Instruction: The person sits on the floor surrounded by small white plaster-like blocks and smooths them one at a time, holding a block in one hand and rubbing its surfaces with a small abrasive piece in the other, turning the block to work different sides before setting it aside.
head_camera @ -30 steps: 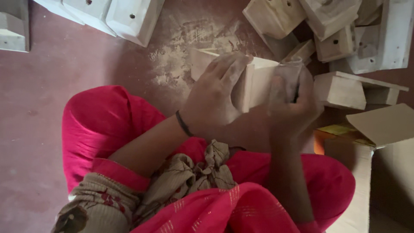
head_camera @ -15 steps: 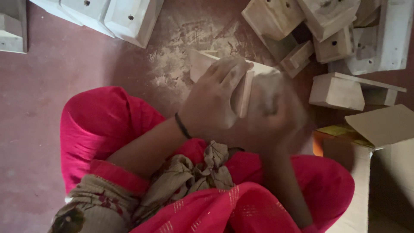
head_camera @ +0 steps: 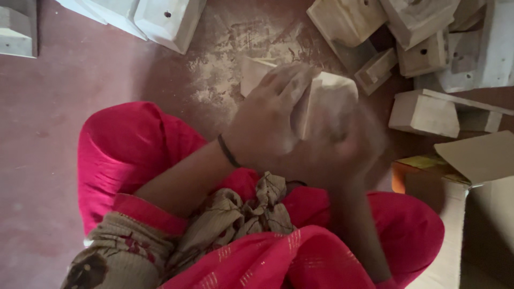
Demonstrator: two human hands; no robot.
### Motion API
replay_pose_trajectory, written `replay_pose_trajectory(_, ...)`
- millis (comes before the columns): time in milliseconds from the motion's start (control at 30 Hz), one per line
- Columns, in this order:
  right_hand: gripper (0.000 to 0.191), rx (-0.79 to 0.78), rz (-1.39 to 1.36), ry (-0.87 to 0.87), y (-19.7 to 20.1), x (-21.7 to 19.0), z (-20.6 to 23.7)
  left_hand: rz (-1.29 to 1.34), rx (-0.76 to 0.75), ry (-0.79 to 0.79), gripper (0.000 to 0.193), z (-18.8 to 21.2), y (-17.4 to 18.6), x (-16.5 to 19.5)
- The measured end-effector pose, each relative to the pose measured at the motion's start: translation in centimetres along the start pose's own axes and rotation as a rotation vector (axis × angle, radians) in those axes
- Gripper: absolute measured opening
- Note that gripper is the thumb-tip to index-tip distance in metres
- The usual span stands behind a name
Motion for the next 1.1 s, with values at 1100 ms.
replay_pose_trajectory(1100,0.033,-0.079,-0.026,-0.182,-2.0,1.2,2.7,0.029,-0.041,0.041,0.087,-0.3,1.4,0.1)
Point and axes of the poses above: each hand's wrist, its own z-axis away from the middle knuckle, its own y-axis out of the back of the hand, x = y × z, the point moved 9 cm from there along -z, towards the middle knuckle, and after that the axes turned 13 degrees about y, right-handed, at the moved point
